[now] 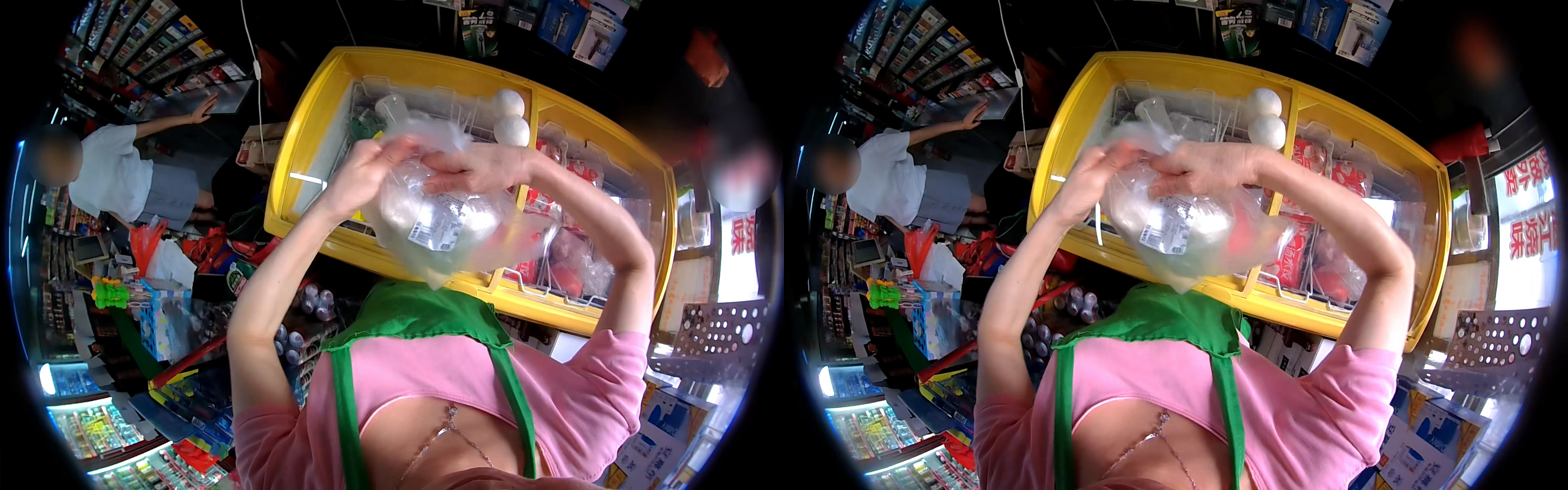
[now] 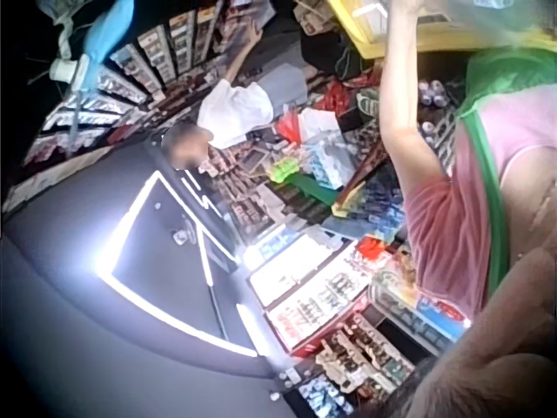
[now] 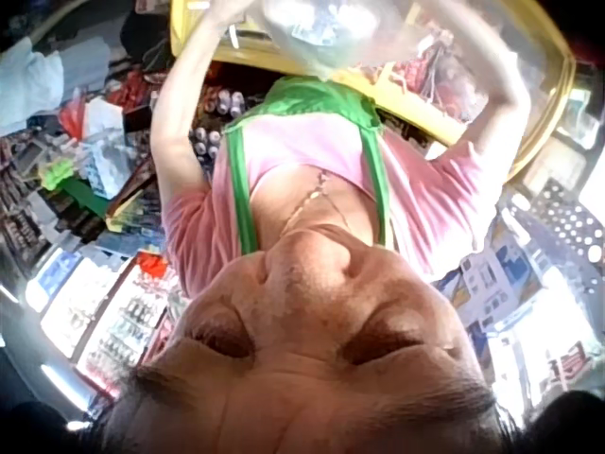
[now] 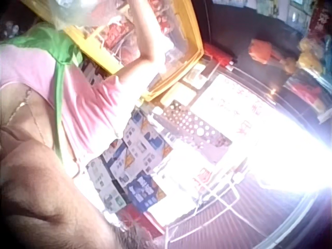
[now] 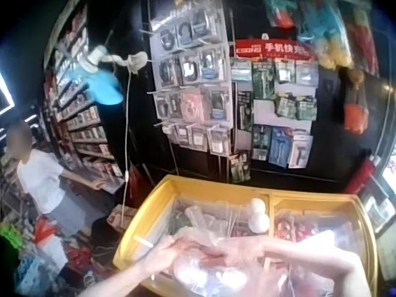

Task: The person reaches into a freezer, selects a bag of frozen buns, and then puts them into another plastic bag at the counter.

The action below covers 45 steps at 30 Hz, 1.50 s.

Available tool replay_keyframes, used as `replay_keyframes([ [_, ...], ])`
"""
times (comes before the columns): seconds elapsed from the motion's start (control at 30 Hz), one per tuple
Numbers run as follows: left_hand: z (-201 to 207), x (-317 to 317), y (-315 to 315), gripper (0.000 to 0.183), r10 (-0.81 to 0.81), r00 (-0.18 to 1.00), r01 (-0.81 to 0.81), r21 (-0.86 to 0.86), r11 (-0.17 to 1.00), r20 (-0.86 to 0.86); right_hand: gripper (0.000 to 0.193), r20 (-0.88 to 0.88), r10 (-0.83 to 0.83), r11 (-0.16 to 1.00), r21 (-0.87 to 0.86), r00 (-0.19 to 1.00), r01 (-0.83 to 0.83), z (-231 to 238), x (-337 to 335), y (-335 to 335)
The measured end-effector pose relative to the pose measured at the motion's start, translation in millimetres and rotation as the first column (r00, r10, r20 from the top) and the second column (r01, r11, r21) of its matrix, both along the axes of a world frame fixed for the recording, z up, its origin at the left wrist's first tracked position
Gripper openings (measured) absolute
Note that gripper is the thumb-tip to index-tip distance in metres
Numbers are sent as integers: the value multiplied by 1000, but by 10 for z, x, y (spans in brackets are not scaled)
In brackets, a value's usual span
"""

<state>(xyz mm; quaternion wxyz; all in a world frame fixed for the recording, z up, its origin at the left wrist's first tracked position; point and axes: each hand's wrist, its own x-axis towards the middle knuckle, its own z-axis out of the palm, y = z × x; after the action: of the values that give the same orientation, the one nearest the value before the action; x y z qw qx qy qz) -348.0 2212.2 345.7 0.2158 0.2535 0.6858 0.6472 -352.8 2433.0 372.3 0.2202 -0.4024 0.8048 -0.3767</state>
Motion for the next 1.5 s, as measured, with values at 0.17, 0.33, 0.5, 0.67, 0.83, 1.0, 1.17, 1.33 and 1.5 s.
replay_keyframes([
  [0.17,-50,60,-303,59,199,977,-212,228,950,79,37,-23,130,979,159,991,-125,158,-2,288],
  [0.33,68,-1,-170,59,201,979,-187,233,954,-40,31,-22,127,957,266,992,-116,518,-58,345],
  [0.5,437,-158,373,78,18,852,34,90,995,-523,29,-106,47,983,181,993,-27,566,-35,395],
  [0.67,-55,-329,-623,90,496,791,-473,155,867,-358,30,-97,-82,992,85,992,91,595,54,651],
  [0.83,-1659,80,-260,72,89,862,-339,438,833,499,36,-89,-167,986,3,982,167,433,51,739],
  [1.0,-1447,-15,94,55,78,788,-484,535,692,611,39,-89,-285,958,10,954,287,447,182,664],
  [1.17,-1294,-160,-183,52,210,858,-461,520,719,469,43,-79,-340,940,-27,937,339,516,208,675],
  [1.33,-1429,-259,-325,56,137,849,-468,608,641,510,48,-208,-269,963,-32,940,269,796,380,488],
  [1.5,-1612,-345,-420,59,90,859,-436,627,645,504,48,-65,-425,904,-89,903,419,721,397,365],
])
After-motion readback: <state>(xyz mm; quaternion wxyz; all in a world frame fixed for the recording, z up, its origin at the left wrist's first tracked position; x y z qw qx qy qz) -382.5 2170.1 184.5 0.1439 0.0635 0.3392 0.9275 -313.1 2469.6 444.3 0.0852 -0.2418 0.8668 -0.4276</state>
